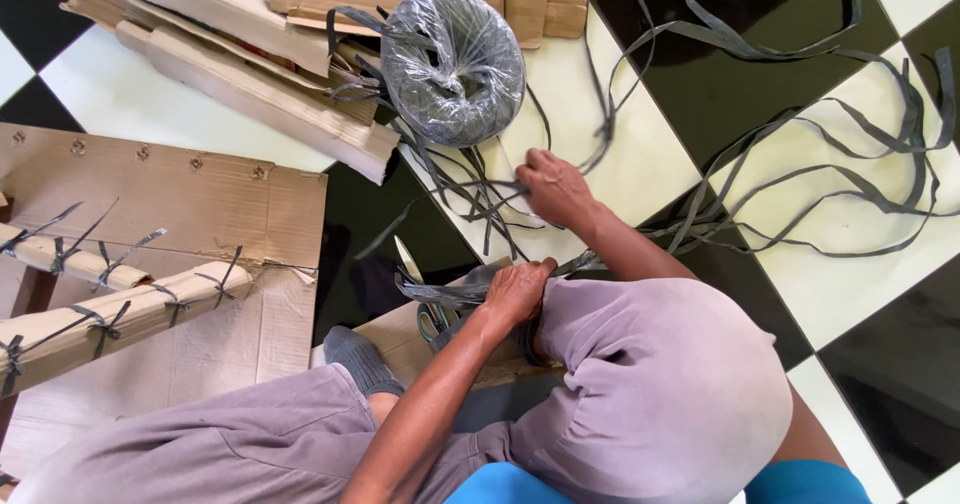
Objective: Cutting black plastic straps from a roll and tying them onto a cardboard frame
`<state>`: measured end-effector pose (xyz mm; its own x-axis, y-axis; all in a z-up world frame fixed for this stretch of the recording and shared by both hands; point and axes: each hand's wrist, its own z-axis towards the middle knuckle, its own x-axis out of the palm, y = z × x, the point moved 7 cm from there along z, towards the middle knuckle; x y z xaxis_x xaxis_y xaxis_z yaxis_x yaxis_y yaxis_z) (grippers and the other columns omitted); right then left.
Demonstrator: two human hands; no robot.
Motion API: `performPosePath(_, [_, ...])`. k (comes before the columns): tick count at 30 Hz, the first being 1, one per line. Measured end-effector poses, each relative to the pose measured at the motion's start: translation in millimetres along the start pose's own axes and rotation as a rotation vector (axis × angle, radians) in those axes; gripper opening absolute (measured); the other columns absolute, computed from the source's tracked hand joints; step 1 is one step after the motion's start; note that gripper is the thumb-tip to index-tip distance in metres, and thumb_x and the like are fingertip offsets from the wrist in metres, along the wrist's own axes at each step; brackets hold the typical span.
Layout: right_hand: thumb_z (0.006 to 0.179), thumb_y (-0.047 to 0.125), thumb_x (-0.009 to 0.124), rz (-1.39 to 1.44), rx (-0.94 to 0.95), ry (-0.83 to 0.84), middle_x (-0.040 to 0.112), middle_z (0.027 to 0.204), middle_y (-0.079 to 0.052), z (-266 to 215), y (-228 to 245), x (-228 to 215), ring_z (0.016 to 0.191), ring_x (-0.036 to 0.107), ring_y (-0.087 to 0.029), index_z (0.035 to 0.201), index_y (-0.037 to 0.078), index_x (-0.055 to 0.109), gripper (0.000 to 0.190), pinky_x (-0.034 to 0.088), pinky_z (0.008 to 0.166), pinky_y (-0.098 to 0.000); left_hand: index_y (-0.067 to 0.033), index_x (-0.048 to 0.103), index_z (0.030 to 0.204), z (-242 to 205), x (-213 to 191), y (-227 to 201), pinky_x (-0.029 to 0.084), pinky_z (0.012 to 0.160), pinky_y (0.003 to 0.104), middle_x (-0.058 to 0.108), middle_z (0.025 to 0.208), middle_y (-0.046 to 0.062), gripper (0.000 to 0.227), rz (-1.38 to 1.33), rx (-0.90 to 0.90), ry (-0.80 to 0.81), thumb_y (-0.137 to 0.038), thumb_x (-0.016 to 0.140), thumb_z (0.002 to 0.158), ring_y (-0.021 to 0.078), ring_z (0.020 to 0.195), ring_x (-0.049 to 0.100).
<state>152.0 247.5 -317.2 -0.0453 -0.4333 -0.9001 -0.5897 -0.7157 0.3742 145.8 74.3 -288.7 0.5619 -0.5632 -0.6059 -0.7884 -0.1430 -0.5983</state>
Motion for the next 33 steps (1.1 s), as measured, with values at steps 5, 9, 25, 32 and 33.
performPosePath(5, [0.086, 0.009, 0.067, 0.137, -0.223, -0.157, 0.065, 0.096, -0.013, -18.5, 74.5, -59.8, 0.092, 0.07, -0.033, 0.103, 0.011, 0.063, 0.018, 0.054, 0.089, -0.0454, -0.0041, 0.062, 0.125, -20.7, -39.3, -27.9, 0.047, 0.105, 0.062, 0.071, 0.12, 0.024, 0.052, -0.321, -0.192, 0.042, -0.041, 0.029, 0.108, 0.051, 0.117, 0.064])
performPosePath(9, [0.084, 0.013, 0.066, 0.358, -0.19, -0.048, 0.069, 0.087, -0.016, -27.7, 80.5, -58.0, 0.084, 0.071, -0.041, 0.109, 0.014, 0.057, 0.026, 0.055, 0.079, -0.052, -0.0092, 0.061, 0.129, -15.7, -41.3, -25.9, 0.047, 0.108, 0.057, 0.07, 0.129, 0.017, 0.056, -0.252, -0.275, 0.146, -0.04, 0.02, 0.107, 0.0445, 0.122, 0.064])
performPosePath(25, [0.116, 0.029, 0.053, 1.574, -0.718, -0.213, 0.042, 0.067, 0.009, -36.1, 62.2, -303.8, 0.049, 0.028, -0.005, 0.149, 0.018, 0.055, 0.035, 0.026, 0.045, -0.0221, -0.0082, 0.054, 0.107, -2.3, -0.2, 4.7, 0.049, 0.066, 0.054, 0.069, 0.086, 0.016, 0.025, -0.043, 0.078, -0.265, -0.005, 0.061, 0.082, 0.0435, 0.074, 0.067])
performPosePath(32, [0.107, 0.004, 0.053, 1.08, -0.198, -0.124, 0.052, 0.069, 0.002, -7.0, 65.9, -250.3, 0.052, 0.041, -0.006, 0.116, 0.009, 0.062, 0.014, 0.034, 0.042, -0.0211, -0.0083, 0.048, 0.144, 9.0, -53.7, -3.6, 0.045, 0.107, 0.058, 0.058, 0.133, 0.018, 0.07, -0.023, 0.023, -0.312, -0.033, 0.071, 0.083, 0.0367, 0.119, 0.058])
performPosePath(33, [0.108, 0.007, 0.054, 0.929, -0.098, -0.098, 0.054, 0.068, 0.0, -6.0, 62.9, -233.5, 0.051, 0.044, -0.007, 0.113, 0.006, 0.06, 0.008, 0.034, 0.039, -0.0216, -0.0178, 0.045, 0.151, 6.1, -75.5, -10.8, 0.049, 0.107, 0.05, 0.052, 0.148, 0.013, 0.075, -0.09, -0.086, -0.221, -0.057, 0.064, 0.091, 0.0319, 0.132, 0.053])
